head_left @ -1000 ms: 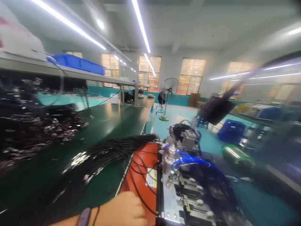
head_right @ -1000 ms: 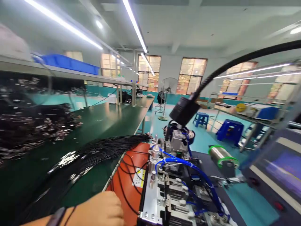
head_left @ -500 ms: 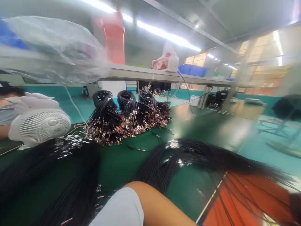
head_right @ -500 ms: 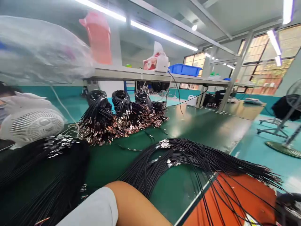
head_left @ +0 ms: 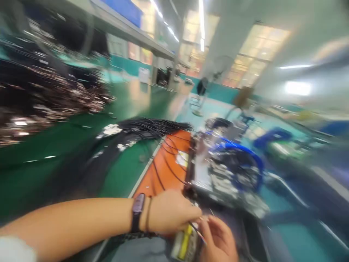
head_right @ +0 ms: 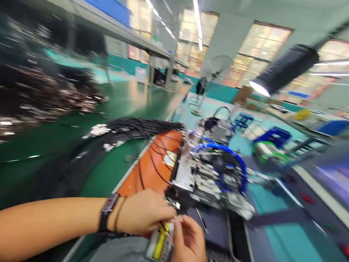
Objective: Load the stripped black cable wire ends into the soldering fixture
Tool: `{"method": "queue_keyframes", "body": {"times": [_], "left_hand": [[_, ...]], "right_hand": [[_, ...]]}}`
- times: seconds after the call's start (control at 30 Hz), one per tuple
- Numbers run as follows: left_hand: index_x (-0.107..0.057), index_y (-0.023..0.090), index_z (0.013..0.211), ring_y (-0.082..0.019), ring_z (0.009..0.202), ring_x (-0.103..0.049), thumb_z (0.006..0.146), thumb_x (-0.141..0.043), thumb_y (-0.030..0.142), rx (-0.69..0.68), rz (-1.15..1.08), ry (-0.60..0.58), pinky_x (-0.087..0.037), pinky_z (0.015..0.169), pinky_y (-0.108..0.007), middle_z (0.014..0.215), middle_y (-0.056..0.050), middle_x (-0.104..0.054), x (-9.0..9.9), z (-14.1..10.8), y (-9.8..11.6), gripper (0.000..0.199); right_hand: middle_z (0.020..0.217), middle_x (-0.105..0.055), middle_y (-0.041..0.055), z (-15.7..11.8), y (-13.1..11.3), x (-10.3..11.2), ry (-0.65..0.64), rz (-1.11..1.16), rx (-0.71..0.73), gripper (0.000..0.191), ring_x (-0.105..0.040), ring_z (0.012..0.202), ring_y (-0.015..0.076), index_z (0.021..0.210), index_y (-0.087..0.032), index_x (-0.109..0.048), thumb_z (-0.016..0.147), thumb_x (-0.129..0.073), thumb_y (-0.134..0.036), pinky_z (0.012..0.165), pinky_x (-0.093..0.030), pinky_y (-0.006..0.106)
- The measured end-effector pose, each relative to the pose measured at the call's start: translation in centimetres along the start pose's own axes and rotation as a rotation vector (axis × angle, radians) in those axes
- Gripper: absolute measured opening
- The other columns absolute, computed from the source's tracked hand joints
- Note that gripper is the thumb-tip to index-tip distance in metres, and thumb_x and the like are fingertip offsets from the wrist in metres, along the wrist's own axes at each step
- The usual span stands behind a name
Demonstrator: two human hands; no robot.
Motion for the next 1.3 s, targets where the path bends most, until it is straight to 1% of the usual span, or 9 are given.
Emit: {"method": "queue_keyframes", "body": {"times": [0.17, 0.33, 0.4, 0.53, 0.7, 0.9, 1.03, 1.17, 1.3], "left_hand": [[-0.053, 0.02, 0.089, -0.019, 0.068, -0.06, 0.077, -0.057, 0.006, -0.032, -0.07, 0.064, -0.039, 0.059, -0.03, 0.082, -0.002, -0.065, -1.1, 0.5, -0.7, 0.019], [-0.051, 0.022, 0.087, -0.016, 0.065, -0.057, 0.086, -0.048, 0.009, 0.067, -0.037, 0.076, -0.036, 0.058, -0.028, 0.074, 0.002, -0.061, -1.8, 0.1, -1.6, 0.013], [-0.052, 0.021, 0.089, -0.016, 0.066, -0.058, 0.091, -0.044, 0.013, 0.067, -0.02, 0.097, -0.038, 0.059, -0.028, 0.075, 0.002, -0.061, -1.6, 0.1, -1.5, 0.012], [-0.055, 0.021, 0.09, -0.016, 0.064, -0.057, 0.097, -0.04, 0.022, 0.018, 0.025, 0.145, -0.039, 0.058, -0.029, 0.074, 0.002, -0.062, -0.9, 0.3, -0.8, 0.016], [-0.057, 0.02, 0.091, -0.017, 0.064, -0.058, 0.095, -0.038, 0.018, -0.024, 0.027, 0.187, -0.042, 0.058, -0.03, 0.074, 0.001, -0.062, -0.8, 0.0, -0.2, 0.019], [-0.057, 0.019, 0.086, -0.016, 0.065, -0.056, 0.092, -0.038, 0.013, -0.003, -0.015, 0.2, -0.044, 0.06, -0.029, 0.074, 0.0, -0.061, -1.6, -0.3, -0.2, 0.021], [-0.059, 0.019, 0.104, -0.015, 0.08, -0.06, 0.089, -0.039, 0.009, -0.016, -0.094, 0.175, -0.049, 0.07, -0.026, 0.091, -0.003, -0.065, -1.2, -0.2, -0.2, 0.027], [-0.052, 0.017, 0.13, -0.017, 0.098, -0.061, 0.09, -0.039, 0.006, -0.104, 0.056, 0.181, -0.051, 0.083, -0.027, 0.113, -0.009, -0.063, -0.1, 0.5, -1.3, 0.043], [-0.06, 0.018, 0.121, -0.018, 0.084, -0.06, 0.093, -0.041, 0.01, -0.205, 0.189, 0.112, -0.05, 0.071, -0.028, 0.097, -0.006, -0.065, -0.6, 1.8, -2.8, 0.035]], "right_hand": [[0.085, -0.07, 0.0064, 0.9, -1.0, -0.1, -0.082, 0.03, 0.132, 0.01, -0.068, 0.08, 0.0195, 0.082, -0.02, -0.069, 0.086, -0.065, -0.028, 0.071, -0.057, 0.03], [0.083, -0.07, 0.0024, 0.2, -3.2, -1.8, -0.345, -0.135, 0.285, 0.013, -0.063, 0.083, 0.0187, 0.081, -0.023, -0.071, 0.086, -0.063, -0.014, 0.077, -0.05, 0.031], [0.084, -0.07, 0.002, 0.5, -2.7, -1.8, -0.36, -0.12, 0.211, 0.011, -0.063, 0.081, 0.0185, 0.084, -0.023, -0.071, 0.085, -0.064, -0.015, 0.075, -0.05, 0.03], [0.087, -0.069, 0.0024, 1.3, -2.0, -0.7, -0.209, 0.029, 0.069, 0.01, -0.064, 0.079, 0.0171, 0.092, -0.022, -0.069, 0.09, -0.059, -0.022, 0.071, -0.052, 0.028], [0.076, -0.065, 0.0006, 1.0, -3.7, -1.2, -0.239, -0.025, 0.164, 0.016, -0.061, 0.074, 0.0163, 0.076, -0.021, -0.065, 0.09, -0.058, -0.02, 0.07, -0.049, 0.027], [0.084, -0.072, 0.0021, 1.0, -3.2, -2.0, -0.316, 0.018, 0.106, 0.011, -0.065, 0.081, 0.0179, 0.083, -0.021, -0.072, 0.086, -0.062, -0.017, 0.075, -0.05, 0.029], [0.081, -0.073, 0.0021, 2.1, -3.6, -2.1, -0.349, -0.026, 0.15, 0.015, -0.064, 0.078, 0.0181, 0.085, -0.022, -0.074, 0.089, -0.061, -0.018, 0.073, -0.05, 0.03], [0.084, -0.074, 0.0032, 4.0, -4.0, -3.2, -0.469, -0.15, 0.275, 0.015, -0.063, 0.082, 0.0192, 0.085, -0.022, -0.074, 0.089, -0.06, -0.019, 0.078, -0.047, 0.033], [0.074, -0.069, 0.0011, 5.9, -0.1, -4.0, -0.525, -0.192, 0.016, 0.013, -0.06, 0.071, 0.0172, 0.075, -0.02, -0.069, 0.085, -0.064, -0.026, 0.068, -0.045, 0.029]]}}
Point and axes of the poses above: each hand's wrist, its own z-axis towards the middle knuckle, its own x-axis out of the back of the hand, y = z × x, the point moved 9 cm from there along z, towards the middle knuckle
